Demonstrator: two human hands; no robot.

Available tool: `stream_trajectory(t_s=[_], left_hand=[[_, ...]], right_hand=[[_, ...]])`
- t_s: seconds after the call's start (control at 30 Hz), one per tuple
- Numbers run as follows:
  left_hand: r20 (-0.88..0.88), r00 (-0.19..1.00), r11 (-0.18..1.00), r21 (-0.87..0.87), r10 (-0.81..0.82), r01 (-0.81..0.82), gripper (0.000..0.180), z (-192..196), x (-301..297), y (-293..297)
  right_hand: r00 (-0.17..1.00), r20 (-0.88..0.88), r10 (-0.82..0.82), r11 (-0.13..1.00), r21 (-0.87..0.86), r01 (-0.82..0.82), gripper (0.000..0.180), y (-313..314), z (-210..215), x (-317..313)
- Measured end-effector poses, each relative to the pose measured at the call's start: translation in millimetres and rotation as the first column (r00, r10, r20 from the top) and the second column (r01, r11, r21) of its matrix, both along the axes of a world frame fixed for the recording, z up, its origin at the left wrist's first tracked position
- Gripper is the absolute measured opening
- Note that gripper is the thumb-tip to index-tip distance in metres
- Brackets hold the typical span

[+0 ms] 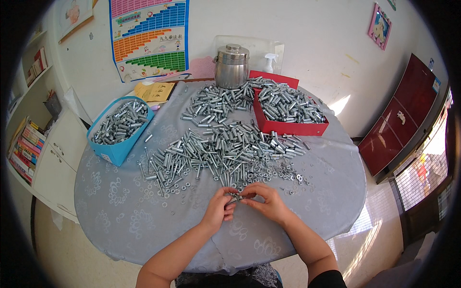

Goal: The person repeatedly picks up bolts and washers from a table and threads the washers onto the bolts by hand. The assembled fasteners are placed into a blue basket on the left side of the table. The person continues this repetitive assembly process throughout the clip.

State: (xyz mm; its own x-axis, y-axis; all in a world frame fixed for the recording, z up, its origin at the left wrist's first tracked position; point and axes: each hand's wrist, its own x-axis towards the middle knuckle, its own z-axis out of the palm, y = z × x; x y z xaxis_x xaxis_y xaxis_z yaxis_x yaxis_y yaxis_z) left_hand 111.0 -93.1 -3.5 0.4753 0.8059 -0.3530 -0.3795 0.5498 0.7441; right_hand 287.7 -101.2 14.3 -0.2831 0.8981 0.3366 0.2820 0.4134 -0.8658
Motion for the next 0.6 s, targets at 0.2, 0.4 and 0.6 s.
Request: stream_trajectory(t_s=[0.2, 0.4, 0.6], left_hand=[[-0.140, 0.989, 0.984, 0.176, 0.049, -0.023, 0.022, 1.0, 6.4, -5.5], [-0.065, 0.992, 0.992, 0.079, 0.108, -0.102, 0.022, 0.5, 2.5, -1.0], [-0.071, 0.991, 0.989, 0.106, 0.116, -0.108, 0.022, -0.4, 1.3, -0.7]], right_hand=[[0.963, 0.253, -0.096, 0.922, -0.343, 0.183, 0.023, -1.4, -1.9, 0.5], [0.978, 0.199, 0.065, 0.934, -0.358, 0.011, 0.025, 1.0, -10.7, 11.0], [0.997, -0.071, 0.024, 0.955, -0.292, -0.043, 0.029, -5.4, 1.9, -0.6]])
